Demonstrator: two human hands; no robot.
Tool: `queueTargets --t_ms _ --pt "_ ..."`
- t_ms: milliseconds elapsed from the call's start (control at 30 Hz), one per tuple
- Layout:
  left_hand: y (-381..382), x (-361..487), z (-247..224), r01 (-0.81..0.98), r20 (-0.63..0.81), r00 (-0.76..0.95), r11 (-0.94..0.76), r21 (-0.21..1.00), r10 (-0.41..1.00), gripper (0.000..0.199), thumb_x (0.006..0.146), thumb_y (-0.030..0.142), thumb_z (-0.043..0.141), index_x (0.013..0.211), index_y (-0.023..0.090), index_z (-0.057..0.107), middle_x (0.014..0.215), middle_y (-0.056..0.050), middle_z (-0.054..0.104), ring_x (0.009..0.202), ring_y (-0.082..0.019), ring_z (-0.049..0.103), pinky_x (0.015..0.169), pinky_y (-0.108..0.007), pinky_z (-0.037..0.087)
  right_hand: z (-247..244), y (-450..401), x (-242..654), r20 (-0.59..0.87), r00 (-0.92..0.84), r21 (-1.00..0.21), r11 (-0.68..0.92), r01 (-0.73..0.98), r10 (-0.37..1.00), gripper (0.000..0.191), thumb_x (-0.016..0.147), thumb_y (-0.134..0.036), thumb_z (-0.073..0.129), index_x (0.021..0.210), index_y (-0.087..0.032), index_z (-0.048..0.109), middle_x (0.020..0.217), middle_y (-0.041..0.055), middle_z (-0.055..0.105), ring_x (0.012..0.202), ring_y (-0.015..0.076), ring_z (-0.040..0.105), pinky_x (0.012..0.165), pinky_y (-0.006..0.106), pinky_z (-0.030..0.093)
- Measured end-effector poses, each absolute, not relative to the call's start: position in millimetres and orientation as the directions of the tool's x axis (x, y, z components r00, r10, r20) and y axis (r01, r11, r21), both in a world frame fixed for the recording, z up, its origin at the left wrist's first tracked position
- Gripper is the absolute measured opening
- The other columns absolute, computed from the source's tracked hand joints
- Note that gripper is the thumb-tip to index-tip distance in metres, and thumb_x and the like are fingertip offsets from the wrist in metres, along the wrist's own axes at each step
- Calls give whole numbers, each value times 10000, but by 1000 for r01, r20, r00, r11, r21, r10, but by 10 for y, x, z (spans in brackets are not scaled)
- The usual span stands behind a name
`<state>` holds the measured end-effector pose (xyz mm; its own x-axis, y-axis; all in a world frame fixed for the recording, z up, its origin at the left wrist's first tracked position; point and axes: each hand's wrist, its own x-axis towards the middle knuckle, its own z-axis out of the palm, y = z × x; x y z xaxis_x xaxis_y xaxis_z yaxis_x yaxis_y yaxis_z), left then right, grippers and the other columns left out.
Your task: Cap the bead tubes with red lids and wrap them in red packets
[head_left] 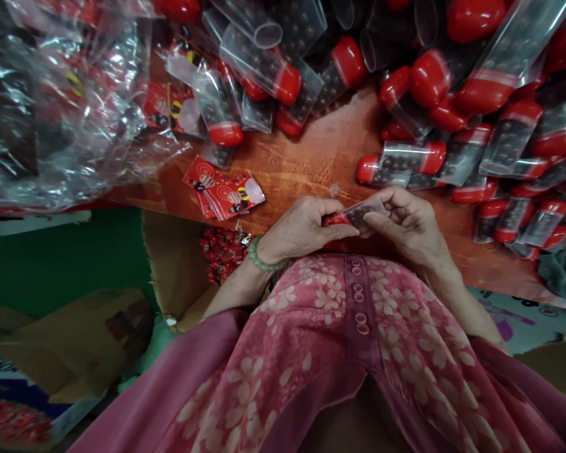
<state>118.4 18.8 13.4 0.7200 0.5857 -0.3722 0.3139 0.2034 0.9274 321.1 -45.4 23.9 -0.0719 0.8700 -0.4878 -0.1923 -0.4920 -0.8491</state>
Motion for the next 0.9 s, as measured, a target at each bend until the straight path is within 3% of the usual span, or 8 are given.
queueTargets --t_ms 100,233,333,433,500,700,900 --pt "199 1214 125 337 -366 719 164 927 591 363 872 471 724 717 143 707 572 51 504 533 -73 417 535 -222 322 238 -475 3237 -498 -102 -847 -508 -157 861 296 796 -447 873 897 -225 706 791 -6 775 652 131 716 660 279 644" --pt "255 1166 113 280 -322 683 172 944 656 331 813 463 809 926 154 773 766 -6 712 685 -114 615 685 -238 471 188 -482 3250 -521 -93 -813 -527 -248 848 311 777 -431 893 899 -221 698 793 -6 783 650 135 736 659 272 648" --pt "255 1056 85 97 -334 556 339 936 762 535 745 509 867 1153 186 741 1095 -91 778 933 -179 730 864 -285 558 151 -475 3223 -549 -28 -773 -520 -364 835 329 763 -429 902 900 -226 682 781 -12 787 656 146 760 632 259 652" --pt "155 1022 37 -191 -343 472 474 859 812 738 650 624 897 1243 233 693 1265 -131 745 1107 -234 738 952 -335 583 150 -445 3166 -588 16 -729 -521 -444 809 392 721 -449 926 899 -230 653 784 -19 793 691 157 788 635 244 660" --pt "54 1085 6 -296 -367 443 520 801 818 762 637 628 906 1252 241 679 1258 -135 751 1132 -243 739 975 -350 584 162 -413 3108 -596 13 -707 -517 -482 803 425 710 -458 930 912 -233 631 810 -23 799 721 154 801 663 229 662" --pt "-72 1338 -3 -353 -437 387 568 743 812 594 758 628 822 1181 225 714 1184 -117 784 1229 -270 703 1064 -421 556 137 -355 2915 -553 -73 -705 -513 -490 830 416 783 -507 867 978 -228 628 844 -14 794 711 140 793 739 261 675" --pt "-38 1341 -33 -413 -478 318 574 707 819 509 762 577 843 1100 212 732 1073 -90 812 1194 -271 731 1043 -419 570 109 -387 2884 -494 -12 -828 -475 -297 869 363 800 -498 850 945 -197 705 721 -27 745 608 99 715 604 199 599"
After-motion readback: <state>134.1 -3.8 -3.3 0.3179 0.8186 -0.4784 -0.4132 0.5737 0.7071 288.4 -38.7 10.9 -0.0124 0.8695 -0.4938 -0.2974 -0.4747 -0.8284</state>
